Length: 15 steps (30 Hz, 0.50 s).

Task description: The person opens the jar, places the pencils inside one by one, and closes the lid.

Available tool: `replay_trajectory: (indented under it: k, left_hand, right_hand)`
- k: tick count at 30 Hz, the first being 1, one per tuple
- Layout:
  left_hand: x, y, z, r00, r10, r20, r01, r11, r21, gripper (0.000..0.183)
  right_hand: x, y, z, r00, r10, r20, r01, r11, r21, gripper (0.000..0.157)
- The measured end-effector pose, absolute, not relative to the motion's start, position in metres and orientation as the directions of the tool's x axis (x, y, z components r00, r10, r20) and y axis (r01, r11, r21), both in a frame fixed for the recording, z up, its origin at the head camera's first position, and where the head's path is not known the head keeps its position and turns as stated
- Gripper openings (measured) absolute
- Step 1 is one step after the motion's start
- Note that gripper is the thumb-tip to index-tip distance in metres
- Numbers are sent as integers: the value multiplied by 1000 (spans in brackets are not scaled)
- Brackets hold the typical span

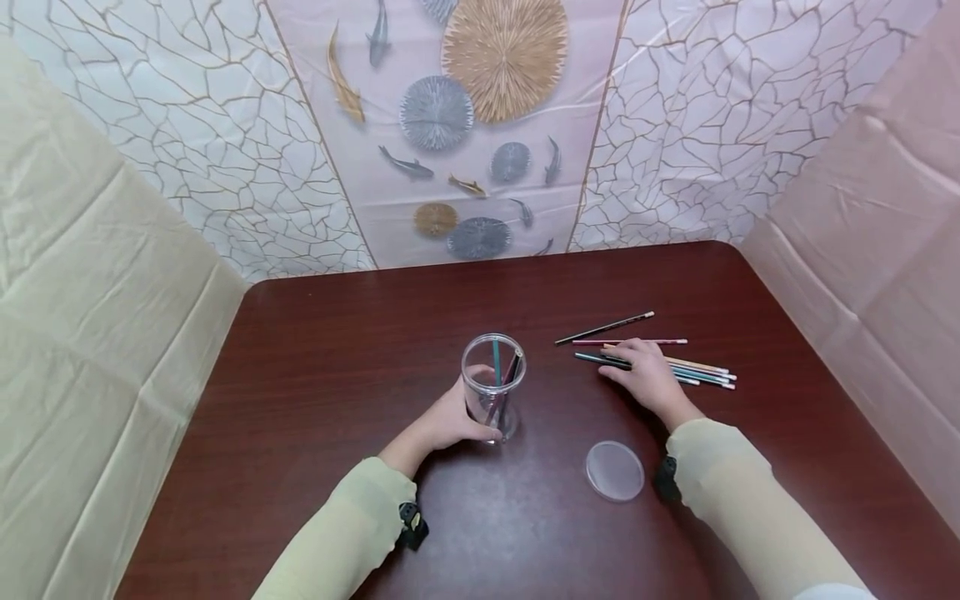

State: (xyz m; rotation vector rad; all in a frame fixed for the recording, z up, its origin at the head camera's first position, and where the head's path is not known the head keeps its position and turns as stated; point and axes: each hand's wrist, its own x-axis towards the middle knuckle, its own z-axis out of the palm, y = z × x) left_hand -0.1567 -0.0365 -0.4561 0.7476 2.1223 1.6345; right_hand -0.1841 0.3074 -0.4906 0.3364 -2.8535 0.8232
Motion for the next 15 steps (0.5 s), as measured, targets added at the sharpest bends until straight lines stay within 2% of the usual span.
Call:
replay_trajectory:
  k: [15]
  left_hand:
    - [-157, -37, -461, -794, 607, 40, 151, 133, 980, 86]
  right_hand:
    - [-185, 307, -500, -942, -187, 277, -297, 849, -437, 29]
